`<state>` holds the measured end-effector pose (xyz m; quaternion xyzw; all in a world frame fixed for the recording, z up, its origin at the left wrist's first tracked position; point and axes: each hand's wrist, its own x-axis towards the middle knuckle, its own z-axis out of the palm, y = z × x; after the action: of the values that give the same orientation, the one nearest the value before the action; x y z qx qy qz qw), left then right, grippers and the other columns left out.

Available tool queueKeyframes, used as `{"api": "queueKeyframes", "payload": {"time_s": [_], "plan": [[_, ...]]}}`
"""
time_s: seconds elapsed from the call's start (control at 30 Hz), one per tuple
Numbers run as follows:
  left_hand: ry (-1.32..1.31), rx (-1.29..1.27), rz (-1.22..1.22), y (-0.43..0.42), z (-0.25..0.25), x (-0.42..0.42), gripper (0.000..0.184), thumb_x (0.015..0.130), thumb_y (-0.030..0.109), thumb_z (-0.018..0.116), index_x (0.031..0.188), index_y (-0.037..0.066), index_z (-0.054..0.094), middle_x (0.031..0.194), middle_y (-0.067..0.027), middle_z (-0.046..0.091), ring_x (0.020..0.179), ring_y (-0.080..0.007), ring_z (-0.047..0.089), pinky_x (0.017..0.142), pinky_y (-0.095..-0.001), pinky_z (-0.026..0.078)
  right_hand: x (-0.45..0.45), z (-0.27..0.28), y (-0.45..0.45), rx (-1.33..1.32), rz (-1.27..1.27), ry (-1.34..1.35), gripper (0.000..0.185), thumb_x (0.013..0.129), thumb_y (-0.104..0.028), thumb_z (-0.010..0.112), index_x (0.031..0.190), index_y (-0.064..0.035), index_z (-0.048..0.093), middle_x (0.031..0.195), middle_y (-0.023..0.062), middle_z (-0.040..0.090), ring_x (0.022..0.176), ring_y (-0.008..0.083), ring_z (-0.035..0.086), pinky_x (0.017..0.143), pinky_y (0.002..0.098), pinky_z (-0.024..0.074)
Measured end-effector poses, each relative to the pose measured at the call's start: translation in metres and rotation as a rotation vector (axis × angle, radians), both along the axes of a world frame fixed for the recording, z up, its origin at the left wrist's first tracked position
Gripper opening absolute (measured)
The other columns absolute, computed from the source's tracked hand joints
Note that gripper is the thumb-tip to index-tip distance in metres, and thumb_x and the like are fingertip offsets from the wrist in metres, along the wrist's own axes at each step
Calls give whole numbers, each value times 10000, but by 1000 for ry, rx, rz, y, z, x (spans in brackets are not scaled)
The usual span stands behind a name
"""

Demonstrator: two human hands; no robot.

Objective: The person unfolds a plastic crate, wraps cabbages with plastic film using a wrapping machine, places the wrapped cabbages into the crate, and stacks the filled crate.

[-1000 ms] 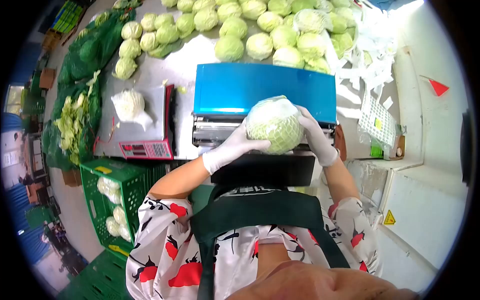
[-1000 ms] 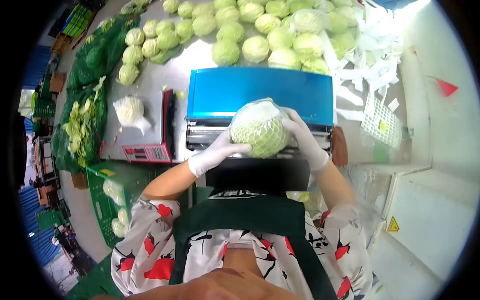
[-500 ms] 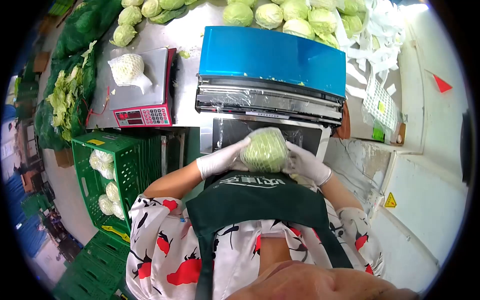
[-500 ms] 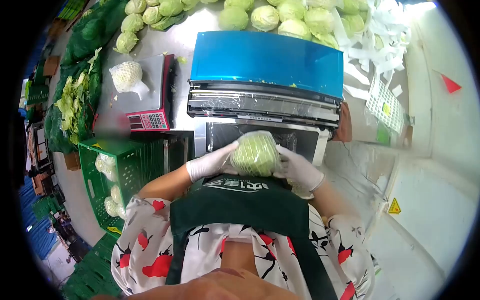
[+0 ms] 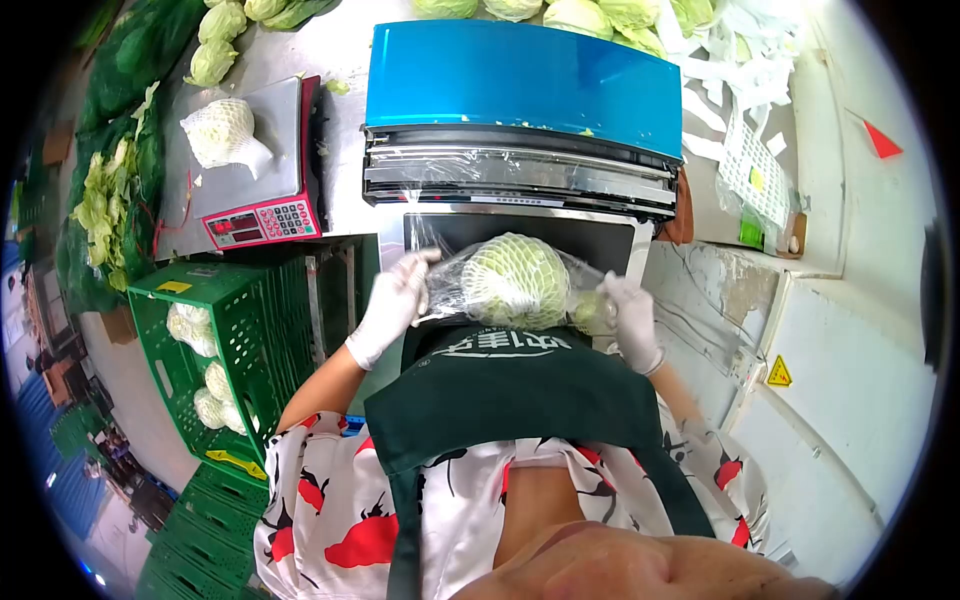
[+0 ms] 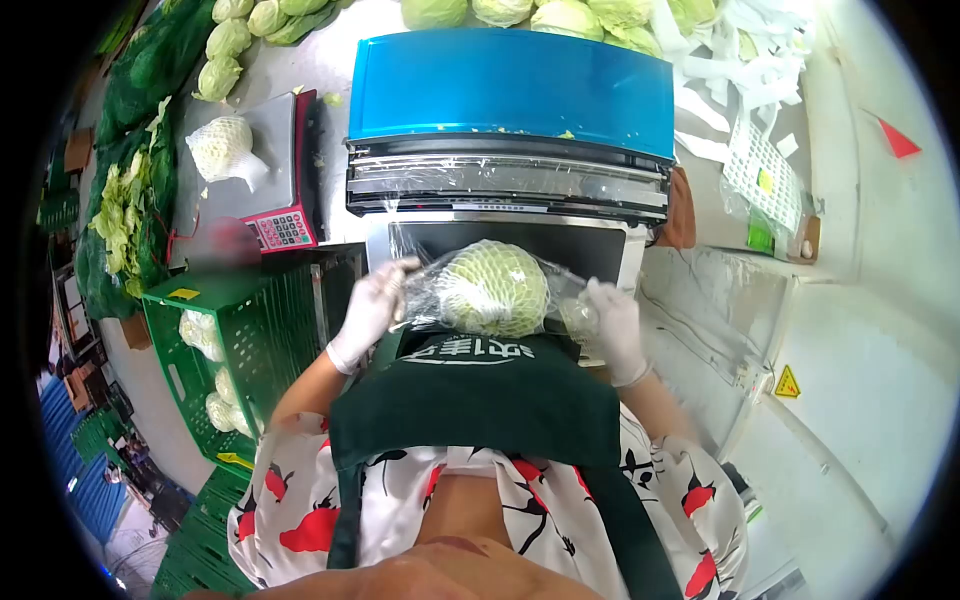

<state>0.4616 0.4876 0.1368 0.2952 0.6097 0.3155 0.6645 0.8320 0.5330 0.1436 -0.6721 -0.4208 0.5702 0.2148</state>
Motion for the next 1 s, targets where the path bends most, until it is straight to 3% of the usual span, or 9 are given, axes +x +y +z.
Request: {"api": "queueKeyframes", "payload": {"time_s": [0.17, 0.27, 0.47, 0.6, 0.7, 0.73, 0.8, 0.87, 1.0], "plan": [[-109, -400, -407, -42, -105, 38, 326, 965, 335, 604, 943, 38, 736, 724, -34, 670, 542, -102, 573, 477, -257, 462, 19, -164, -84, 279, 515, -274, 227, 992, -221, 541, 980, -27, 659, 823, 97, 658, 740, 201, 649, 657, 373, 511], [187, 556, -472, -42, -136, 76, 278, 833, 317, 709, 949, 65, 721, 863, -184, 712, 833, -383, 689, 740, -434, 546, -16, -173, -77, 211, 465, -163, 214, 981, -203, 546, 1023, -18, 644, 885, 107, 651, 805, 210, 636, 712, 372, 494], [569, 877, -514, 10, -68, 50, 189, 794, 183, 622, 946, 101, 697, 719, -133, 666, 634, -342, 662, 599, -457, 540, -88, -111, 20, 118, 625, 174, 233, 958, -168, 554, 1110, -2, 615, 1009, 126, 636, 935, 228, 610, 823, 371, 460], [-141, 514, 280, 62, 31, 32, 148, 969, 110, 589, 1080, 31, 646, 641, 50, 543, 546, -16, 456, 507, -225, 403, -141, -61, 69, 1, 838, 380, 274, 943, -145, 560, 1167, 9, 595, 1091, 139, 627, 1021, 240, 593, 897, 370, 438], [-399, 546, 576, 73, 42, 37, 301, 933, 60, 629, 1225, 34, 562, 761, 45, 567, 657, 1, 483, 607, -188, 402, -172, -32, 82, -97, 992, 470, 314, 932, -127, 564, 1210, 17, 581, 1153, 149, 619, 1086, 249, 580, 952, 369, 421], [-71, 569, 511, 61, 58, 23, 414, 905, 31, 658, 1298, 36, 528, 912, 12, 588, 802, -20, 521, 726, -203, 438, -181, -24, 82, -120, 1034, 485, 329, 928, -122, 566, 1225, 20, 576, 1174, 152, 617, 1107, 252, 576, 971, 369, 416], [-64, 759, 413, 55, -15, 23, 422, 963, 237, 620, 1322, 26, 547, 1151, -65, 633, 1112, -98, 555, 944, -284, 458, -195, -11, 77, -154, 1069, 495, 359, 921, -110, 569, 1254, 26, 566, 1215, 159, 612, 1151, 259, 567, 1008, 368, 404], [-863, 526, 199, 18, 6, 0, 527, 990, 468, 544, 1276, 29, 608, 1295, -118, 630, 1209, -184, 571, 1050, -366, 440, -213, -1, 68, -176, 1068, 495, 391, 913, -98, 572, 1282, 31, 556, 1256, 165, 607, 1194, 265, 558, 1045, 368, 393], [-1127, 43, 719, -67, -3, -34, 542, 1009, 471, 490, 1287, 20, 601, 1273, -134, 645, 1158, -227, 613, 1029, -391, 463, -254, 13, 39, -191, 791, 489, 457, 902, -75, 566, 1341, 44, 528, 1342, 190, 581, 1276, 279, 535, 1110, 367, 369]]}}
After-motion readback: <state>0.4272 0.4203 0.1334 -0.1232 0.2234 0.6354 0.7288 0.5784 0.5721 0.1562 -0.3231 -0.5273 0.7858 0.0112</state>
